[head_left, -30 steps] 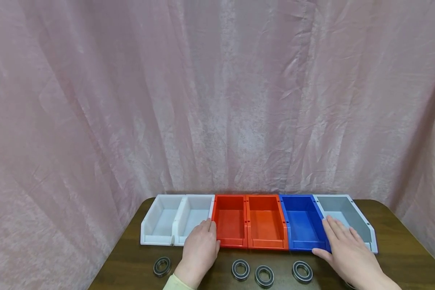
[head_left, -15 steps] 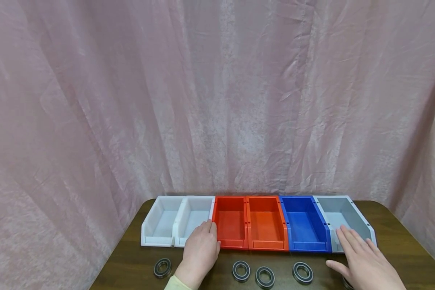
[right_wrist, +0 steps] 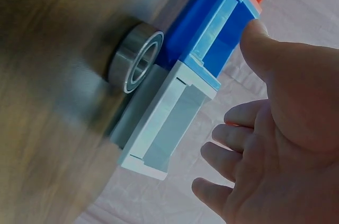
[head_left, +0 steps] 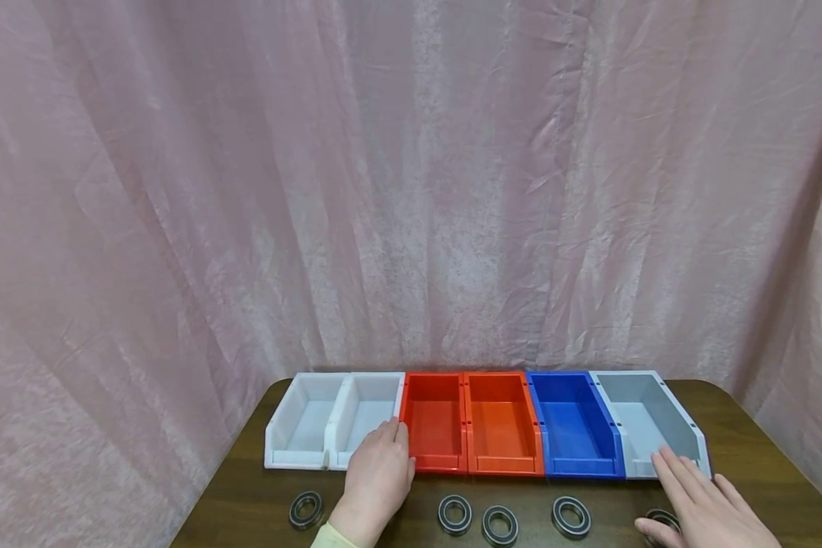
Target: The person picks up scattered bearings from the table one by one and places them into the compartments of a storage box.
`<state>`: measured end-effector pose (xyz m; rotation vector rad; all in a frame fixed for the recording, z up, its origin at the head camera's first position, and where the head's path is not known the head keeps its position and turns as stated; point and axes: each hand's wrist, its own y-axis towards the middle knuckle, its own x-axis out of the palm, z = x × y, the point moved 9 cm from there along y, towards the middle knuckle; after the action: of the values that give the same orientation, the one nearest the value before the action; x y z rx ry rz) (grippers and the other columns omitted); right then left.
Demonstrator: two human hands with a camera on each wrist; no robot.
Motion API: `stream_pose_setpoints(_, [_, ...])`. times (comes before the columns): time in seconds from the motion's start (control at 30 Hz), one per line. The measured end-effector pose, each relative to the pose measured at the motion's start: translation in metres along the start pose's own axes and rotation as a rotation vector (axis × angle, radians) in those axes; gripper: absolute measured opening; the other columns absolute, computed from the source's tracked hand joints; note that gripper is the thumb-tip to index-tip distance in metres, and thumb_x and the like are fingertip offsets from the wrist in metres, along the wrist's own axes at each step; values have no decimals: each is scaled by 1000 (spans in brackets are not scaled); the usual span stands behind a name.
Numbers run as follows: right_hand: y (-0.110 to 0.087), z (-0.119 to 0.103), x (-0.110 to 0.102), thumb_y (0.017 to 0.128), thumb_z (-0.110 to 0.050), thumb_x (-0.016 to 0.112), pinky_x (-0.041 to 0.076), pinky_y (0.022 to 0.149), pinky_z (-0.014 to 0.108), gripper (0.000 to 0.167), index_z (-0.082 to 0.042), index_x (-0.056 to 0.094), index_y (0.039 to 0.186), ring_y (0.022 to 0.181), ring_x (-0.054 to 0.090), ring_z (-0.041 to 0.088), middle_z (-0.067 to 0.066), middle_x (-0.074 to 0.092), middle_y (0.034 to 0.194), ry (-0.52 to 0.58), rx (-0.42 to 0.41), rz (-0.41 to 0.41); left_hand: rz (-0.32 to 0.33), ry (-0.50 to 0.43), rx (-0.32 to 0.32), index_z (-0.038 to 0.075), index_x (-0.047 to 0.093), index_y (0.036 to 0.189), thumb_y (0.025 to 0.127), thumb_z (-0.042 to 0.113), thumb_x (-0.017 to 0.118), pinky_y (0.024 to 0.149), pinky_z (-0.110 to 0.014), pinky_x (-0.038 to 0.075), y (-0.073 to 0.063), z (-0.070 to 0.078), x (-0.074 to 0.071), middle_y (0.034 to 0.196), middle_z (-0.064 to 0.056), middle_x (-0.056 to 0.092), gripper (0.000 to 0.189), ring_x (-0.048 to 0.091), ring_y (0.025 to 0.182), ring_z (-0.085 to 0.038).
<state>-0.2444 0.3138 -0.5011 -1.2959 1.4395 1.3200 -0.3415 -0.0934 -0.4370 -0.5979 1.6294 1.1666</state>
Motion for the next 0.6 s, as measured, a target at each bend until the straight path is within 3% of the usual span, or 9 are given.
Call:
stream_pose_setpoints(0.03, [-2, 2, 2, 97, -74, 68, -27, 124, 59, 110, 9, 40, 163, 148, 42, 60, 33, 43, 166, 0, 2, -1, -1, 1, -1, -7, 74, 125, 85, 23, 95, 98, -44, 63, 0, 0, 0, 125, -20, 75, 54, 75, 109, -33])
stream_pose_setpoints(0.1, [-3, 4, 5, 95, -79, 67, -20, 126, 67, 112, 8, 43, 162, 148, 42, 59, 32, 44, 166, -10, 15, -13, 3, 5, 1, -7, 74, 125, 85, 23, 95, 98, -43, 63, 0, 0, -1, 125, -20, 75, 54, 75, 109, -33])
stream_pose_setpoints(0.17, [-3, 7, 9, 93, -83, 64, -2, 125, 79, 115, 8, 45, 161, 148, 42, 59, 33, 45, 165, -23, 38, -45, 10, 7, 4, -7, 74, 125, 84, 22, 95, 98, -43, 63, -1, 0, -1, 125, -20, 75, 54, 75, 108, -33])
stream_pose_setpoints(0.27, [-3, 12, 17, 93, -88, 59, 21, 117, 85, 119, 10, 45, 160, 147, 42, 61, 35, 45, 163, -42, 74, -117, 15, 7, 5, -7, 74, 124, 84, 22, 95, 96, -43, 64, -1, 0, 0, 123, -19, 75, 54, 74, 105, -32])
stream_pose_setpoints(0.5, [-6, 21, 30, 93, -87, 59, 27, 113, 86, 115, 10, 51, 156, 142, 49, 59, 34, 52, 157, -66, 78, -178, 13, 4, -1, -6, 74, 123, 84, 22, 95, 94, -42, 64, -1, -1, -1, 121, -19, 75, 53, 74, 102, -31])
stream_pose_setpoints(0.6, [-6, 25, 40, 94, -86, 59, 27, 113, 87, 113, 9, 54, 153, 141, 50, 60, 35, 54, 155, -59, 86, -248, 16, 5, 2, -7, 74, 123, 84, 22, 95, 95, -42, 64, -1, -1, -1, 122, -19, 75, 53, 75, 104, -32])
